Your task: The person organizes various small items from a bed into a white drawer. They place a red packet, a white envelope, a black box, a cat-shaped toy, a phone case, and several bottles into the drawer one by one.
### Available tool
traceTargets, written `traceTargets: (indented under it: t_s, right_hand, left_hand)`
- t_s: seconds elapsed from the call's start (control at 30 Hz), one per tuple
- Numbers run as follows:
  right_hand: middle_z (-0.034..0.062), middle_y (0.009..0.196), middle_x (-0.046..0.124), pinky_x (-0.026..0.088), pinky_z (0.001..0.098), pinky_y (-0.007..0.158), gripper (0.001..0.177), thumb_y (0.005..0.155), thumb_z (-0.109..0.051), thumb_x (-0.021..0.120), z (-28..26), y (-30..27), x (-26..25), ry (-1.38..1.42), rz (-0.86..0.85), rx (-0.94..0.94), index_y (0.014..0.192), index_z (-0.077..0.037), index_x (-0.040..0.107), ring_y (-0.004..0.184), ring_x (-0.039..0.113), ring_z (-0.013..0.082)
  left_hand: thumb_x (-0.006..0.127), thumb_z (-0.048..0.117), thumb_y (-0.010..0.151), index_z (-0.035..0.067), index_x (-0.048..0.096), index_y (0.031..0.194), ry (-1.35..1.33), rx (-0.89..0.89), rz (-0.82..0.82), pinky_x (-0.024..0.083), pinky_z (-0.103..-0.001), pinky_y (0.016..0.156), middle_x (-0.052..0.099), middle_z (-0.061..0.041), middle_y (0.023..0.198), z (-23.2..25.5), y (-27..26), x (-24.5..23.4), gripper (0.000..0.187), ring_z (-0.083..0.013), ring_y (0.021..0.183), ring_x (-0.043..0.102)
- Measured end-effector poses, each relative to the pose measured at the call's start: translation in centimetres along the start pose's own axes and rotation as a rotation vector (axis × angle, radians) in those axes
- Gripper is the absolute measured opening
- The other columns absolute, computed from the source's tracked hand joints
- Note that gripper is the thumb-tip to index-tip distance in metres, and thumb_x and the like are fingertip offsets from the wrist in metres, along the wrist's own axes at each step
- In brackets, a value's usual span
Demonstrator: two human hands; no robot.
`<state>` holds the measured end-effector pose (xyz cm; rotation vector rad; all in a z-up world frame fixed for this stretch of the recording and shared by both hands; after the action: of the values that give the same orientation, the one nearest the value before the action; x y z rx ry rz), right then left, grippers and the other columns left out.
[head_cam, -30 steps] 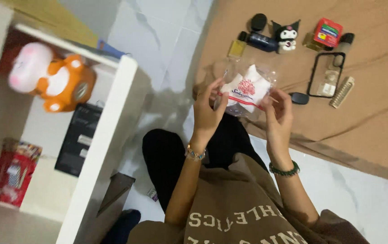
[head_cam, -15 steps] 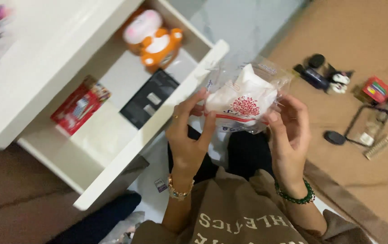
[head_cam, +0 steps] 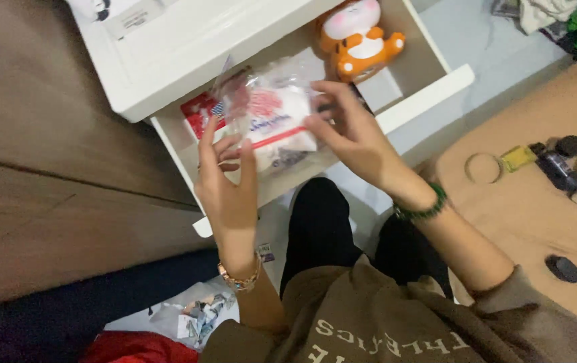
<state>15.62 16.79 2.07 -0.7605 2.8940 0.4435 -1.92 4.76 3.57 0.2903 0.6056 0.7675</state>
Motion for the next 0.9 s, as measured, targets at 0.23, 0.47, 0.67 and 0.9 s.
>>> traceTargets:
  t_s: [0.23,0.47,0.67,0.9]
  right_hand:
    - [0.0165,0.115,0.069,0.058,0.0430,0.085,0.055,0.092,-0.019,0.065,2.8,4.8,5.7,-0.158,-0.242,0.101,0.144,-0.017,0.048,0.100,0.072,0.0317]
    - [0.0303,0.098,0.074,0.057,0.0540,0.082,0.042,0.096,-0.020,0.056,7.0,4.9,10.2,-0.525,-0.643,0.180,0.129,0.005,0.058,0.095,0.073,0.0460]
    - [0.0203,0.067,0.069,0.054,0.0400,0.053,0.024,0.094,-0.019,0.063,9.6,5.4,10.3,-0.641,-0.528,0.143,0.086,0.004,0.067,0.060,0.071,0.0313]
    - [0.0163,0.104,0.067,0.058,0.0420,0.092,0.028,0.103,-0.010,0.059,0.1,0.3,3.9,-0.457,-0.094,-0.204,0.130,-0.003,0.057,0.105,0.070,0.0341]
  left_hand:
    - [0.066,0.016,0.100,0.002,0.045,0.148,0.138,-0.181,-0.016,0.060,-0.045,0.079,0.071,-0.031,0.106,-3.4,0.9,-1.8,0.054,-0.0403,0.092,0.073]
    - [0.081,0.013,0.083,-0.002,0.059,0.120,0.642,-0.285,-0.274,0.061,-0.053,0.075,0.067,-0.022,0.107,-8.0,-0.1,0.3,0.046,-0.0430,0.093,0.071]
    - [0.089,0.015,0.075,-0.002,0.066,0.100,0.764,-0.283,-0.378,0.063,-0.050,0.065,0.066,-0.015,0.098,-13.3,-1.0,2.3,0.038,-0.0397,0.086,0.074]
    - [0.079,0.008,0.093,-0.012,0.066,0.124,0.374,0.023,-0.107,0.061,-0.039,0.072,0.065,-0.028,0.104,-0.4,0.6,0.6,0.039,-0.0423,0.094,0.069]
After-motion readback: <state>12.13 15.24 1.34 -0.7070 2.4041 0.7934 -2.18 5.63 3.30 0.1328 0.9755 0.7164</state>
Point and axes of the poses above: each hand's wrist, its own y-axis towards the middle knuckle, its own x-axis out of the palm, z = x × y, the point moved 8 cm from there along y, towards the middle knuckle
